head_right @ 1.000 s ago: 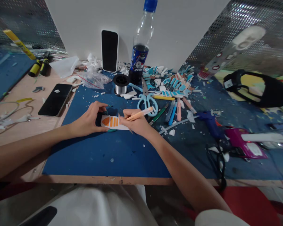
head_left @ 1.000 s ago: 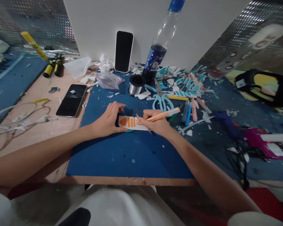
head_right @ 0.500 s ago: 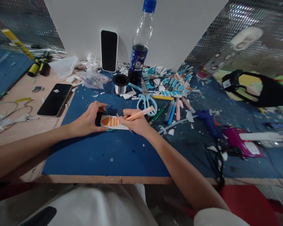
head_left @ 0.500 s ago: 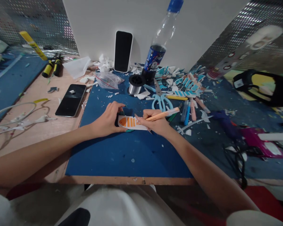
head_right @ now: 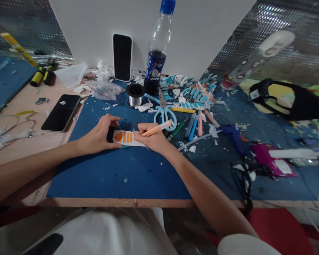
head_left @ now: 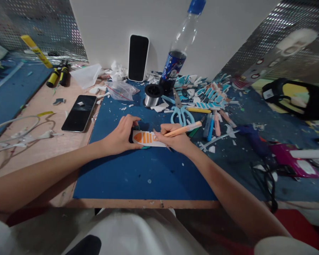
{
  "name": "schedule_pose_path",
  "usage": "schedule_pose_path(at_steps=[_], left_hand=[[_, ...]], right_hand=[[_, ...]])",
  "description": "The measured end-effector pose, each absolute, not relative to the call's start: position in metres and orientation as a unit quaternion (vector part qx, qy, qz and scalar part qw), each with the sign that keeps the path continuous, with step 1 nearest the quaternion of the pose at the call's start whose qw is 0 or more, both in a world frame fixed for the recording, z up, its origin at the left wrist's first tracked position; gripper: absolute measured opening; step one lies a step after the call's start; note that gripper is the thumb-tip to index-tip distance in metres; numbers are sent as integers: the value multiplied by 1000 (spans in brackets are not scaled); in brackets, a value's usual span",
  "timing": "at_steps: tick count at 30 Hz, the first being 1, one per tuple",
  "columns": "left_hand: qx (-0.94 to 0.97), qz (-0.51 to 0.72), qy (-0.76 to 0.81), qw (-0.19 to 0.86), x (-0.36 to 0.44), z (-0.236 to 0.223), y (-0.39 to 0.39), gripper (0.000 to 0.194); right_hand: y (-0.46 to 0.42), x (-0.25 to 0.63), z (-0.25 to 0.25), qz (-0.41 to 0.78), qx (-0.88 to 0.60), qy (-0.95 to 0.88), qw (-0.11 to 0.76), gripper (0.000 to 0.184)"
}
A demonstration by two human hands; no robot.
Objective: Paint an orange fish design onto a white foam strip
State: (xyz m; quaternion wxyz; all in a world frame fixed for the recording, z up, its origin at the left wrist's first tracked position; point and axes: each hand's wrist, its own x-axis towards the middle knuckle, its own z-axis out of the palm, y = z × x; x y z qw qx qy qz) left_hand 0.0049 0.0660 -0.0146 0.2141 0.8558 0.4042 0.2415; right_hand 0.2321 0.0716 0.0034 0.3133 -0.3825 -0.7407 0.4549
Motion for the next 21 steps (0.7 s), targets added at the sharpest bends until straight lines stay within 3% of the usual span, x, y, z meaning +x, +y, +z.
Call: schedule_pose_path(at_steps=[21], left_hand=[[850, 250, 408, 220, 6, -14, 66, 71]], right_hand=[[75, 235, 2, 411, -426, -732, 339, 40]])
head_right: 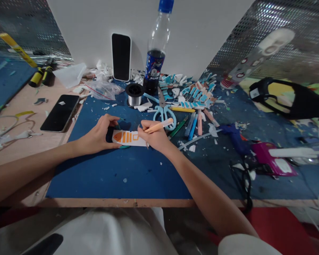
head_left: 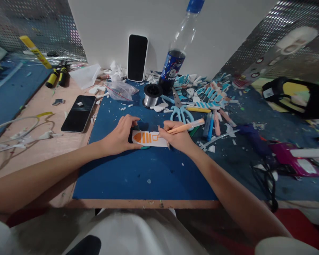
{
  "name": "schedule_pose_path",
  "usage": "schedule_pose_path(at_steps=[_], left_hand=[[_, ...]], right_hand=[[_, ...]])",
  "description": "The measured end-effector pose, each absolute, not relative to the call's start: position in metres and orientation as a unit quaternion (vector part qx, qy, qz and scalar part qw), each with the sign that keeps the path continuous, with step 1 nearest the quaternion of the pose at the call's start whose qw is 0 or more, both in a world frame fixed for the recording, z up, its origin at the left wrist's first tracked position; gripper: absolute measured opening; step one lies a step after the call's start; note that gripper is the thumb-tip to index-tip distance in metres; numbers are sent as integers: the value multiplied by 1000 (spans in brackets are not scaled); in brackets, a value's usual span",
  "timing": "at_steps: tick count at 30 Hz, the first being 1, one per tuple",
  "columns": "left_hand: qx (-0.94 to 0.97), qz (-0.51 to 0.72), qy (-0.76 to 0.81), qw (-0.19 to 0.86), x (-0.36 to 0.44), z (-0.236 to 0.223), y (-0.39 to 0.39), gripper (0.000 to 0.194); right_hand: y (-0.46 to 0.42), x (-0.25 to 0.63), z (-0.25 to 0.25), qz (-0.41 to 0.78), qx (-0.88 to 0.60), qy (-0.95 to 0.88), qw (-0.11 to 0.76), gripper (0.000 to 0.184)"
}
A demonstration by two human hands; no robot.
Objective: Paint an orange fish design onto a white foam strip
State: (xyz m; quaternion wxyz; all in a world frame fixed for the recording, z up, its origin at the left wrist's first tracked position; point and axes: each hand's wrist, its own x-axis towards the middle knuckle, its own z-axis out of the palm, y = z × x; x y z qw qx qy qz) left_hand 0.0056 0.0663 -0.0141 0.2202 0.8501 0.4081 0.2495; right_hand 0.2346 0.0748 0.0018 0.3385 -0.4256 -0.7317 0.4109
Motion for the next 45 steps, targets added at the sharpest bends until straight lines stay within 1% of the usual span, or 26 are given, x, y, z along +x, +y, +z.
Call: schedule_pose_path(at_steps=[6, 11, 15, 18, 22, 25, 30, 33, 36, 40, 45], left_hand=[[849, 251, 407, 225, 5, -15, 67, 70], [852, 251, 405, 217, 5, -14, 66, 72], [849, 255, 406, 224, 5, -14, 66, 71], [853, 249, 403, 219, 5, -14, 66, 71], [856, 246, 400, 216, 5, -14, 66, 72], [854, 245, 403, 221, 5, -14, 66, 71], [854, 240, 405, 220, 5, -14, 66, 71], [856, 241, 403, 216, 5, -15, 66, 71], [857, 239, 403, 214, 4, -16, 67, 71], [855, 242, 405, 214, 4, -16, 67, 71], [855, 246, 404, 212, 5, -16, 66, 70]], right_hand=[[74, 235, 4, 431, -418, -732, 323, 41], [74, 234, 2, 421, -428, -722, 344, 41], [73, 234, 1, 439, -416, -727, 326, 42], [72, 234, 2, 433, -424, -720, 339, 42], [71, 233, 3, 444, -415, -726, 322, 42], [70, 232, 3, 444, -417, -720, 333, 42], [71, 233, 0, 476, -401, -714, 322, 40], [72, 233, -2, 464, -404, -713, 336, 40], [72, 233, -1, 461, -400, -723, 323, 42], [72, 232, 0, 457, -408, -715, 336, 42], [71, 233, 0, 463, -406, -718, 325, 43]])
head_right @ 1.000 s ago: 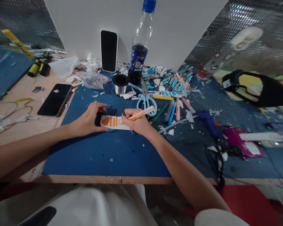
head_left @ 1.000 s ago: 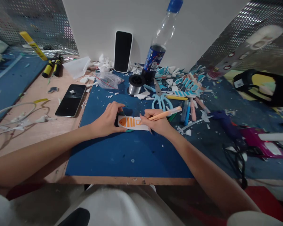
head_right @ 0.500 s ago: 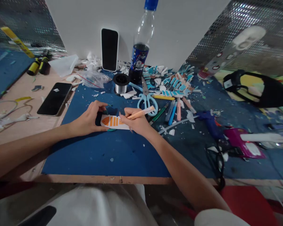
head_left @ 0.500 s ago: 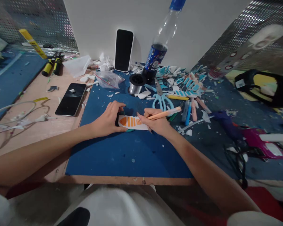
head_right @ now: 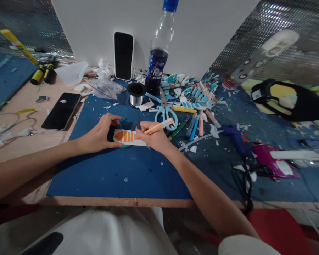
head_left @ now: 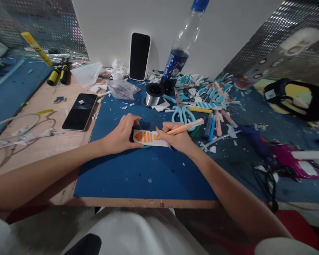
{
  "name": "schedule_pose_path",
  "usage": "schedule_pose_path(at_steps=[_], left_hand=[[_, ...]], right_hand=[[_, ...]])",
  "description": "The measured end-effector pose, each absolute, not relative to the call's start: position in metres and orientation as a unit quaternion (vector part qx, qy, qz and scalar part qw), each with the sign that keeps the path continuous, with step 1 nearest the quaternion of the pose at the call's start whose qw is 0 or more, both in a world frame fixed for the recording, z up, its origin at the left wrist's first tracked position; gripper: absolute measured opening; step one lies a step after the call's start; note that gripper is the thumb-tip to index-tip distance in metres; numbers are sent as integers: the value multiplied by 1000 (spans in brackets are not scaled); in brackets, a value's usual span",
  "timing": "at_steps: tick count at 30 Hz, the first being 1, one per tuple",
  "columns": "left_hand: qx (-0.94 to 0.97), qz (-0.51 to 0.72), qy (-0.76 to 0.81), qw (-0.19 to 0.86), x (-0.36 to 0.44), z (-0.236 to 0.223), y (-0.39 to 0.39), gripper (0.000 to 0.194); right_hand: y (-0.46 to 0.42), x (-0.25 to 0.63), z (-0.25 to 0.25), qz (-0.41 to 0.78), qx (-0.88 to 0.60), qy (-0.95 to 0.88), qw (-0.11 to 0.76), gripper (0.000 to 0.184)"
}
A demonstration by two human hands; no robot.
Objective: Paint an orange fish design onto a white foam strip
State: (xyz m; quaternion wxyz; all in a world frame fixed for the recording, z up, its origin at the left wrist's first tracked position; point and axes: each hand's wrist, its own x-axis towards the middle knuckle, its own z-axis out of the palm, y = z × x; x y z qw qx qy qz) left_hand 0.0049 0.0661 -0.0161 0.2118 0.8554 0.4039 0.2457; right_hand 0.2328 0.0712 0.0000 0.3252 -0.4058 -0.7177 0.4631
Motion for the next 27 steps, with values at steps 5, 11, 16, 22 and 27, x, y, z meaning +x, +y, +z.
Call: schedule_pose_path(at_steps=[5, 11, 16, 22, 27], left_hand=[[857, 242, 403, 209, 5, -16, 66, 71], [855, 248, 403, 213, 5, -16, 66, 70], [858, 237, 404, 213, 5, -15, 66, 71], [855, 243, 405, 213, 5, -15, 66, 70], [857, 240, 403, 214, 5, -15, 66, 70]], right_hand=[[71, 232, 0, 457, -408, -722, 320, 43], [70, 231, 2, 453, -412, -718, 329, 43], [70, 231, 1, 456, -412, -711, 342, 43], [70, 229, -2, 458, -409, -710, 346, 42], [71, 229, -3, 443, -415, -716, 346, 44]])
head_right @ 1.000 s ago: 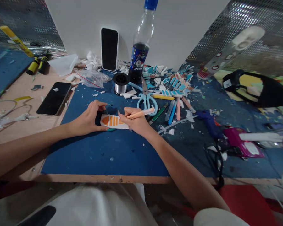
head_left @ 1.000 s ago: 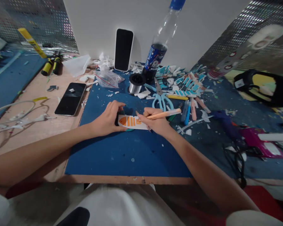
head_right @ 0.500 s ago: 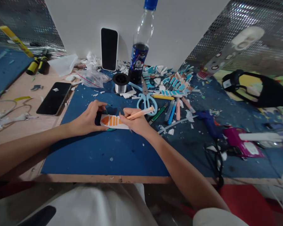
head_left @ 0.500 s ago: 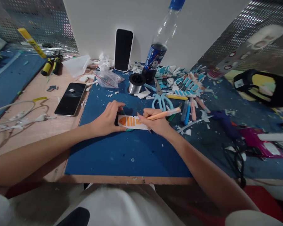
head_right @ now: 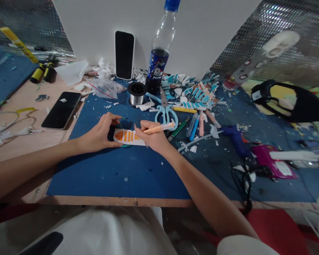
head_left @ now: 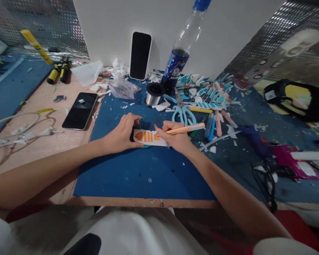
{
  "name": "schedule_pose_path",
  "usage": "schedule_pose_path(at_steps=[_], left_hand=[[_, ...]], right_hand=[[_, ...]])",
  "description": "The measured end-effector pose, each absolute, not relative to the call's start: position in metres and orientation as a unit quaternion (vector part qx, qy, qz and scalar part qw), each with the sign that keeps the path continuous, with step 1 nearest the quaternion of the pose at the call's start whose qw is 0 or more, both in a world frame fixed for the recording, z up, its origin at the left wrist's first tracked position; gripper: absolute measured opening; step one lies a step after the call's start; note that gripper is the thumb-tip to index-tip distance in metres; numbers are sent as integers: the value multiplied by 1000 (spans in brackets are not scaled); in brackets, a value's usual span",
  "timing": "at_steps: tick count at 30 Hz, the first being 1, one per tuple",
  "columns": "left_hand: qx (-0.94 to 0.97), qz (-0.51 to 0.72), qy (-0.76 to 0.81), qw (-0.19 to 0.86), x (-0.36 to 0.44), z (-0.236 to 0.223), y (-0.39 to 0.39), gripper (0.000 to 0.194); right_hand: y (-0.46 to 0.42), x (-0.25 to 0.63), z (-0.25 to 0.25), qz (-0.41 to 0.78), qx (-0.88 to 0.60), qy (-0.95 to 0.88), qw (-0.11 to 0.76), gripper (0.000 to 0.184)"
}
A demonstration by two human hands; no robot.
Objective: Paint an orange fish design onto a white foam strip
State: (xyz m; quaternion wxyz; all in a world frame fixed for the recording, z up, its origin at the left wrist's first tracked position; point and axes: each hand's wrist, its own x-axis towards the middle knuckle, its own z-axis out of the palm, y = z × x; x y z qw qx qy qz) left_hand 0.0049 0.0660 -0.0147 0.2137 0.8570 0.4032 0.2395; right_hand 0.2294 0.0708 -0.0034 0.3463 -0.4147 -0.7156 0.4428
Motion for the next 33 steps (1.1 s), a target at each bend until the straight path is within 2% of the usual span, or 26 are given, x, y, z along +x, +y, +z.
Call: schedule_pose_path(at_steps=[33], left_hand=[[859, 238, 400, 215, 5, -14, 66, 69]], right_hand=[[71, 230, 2, 474, -401, -716, 319, 42]])
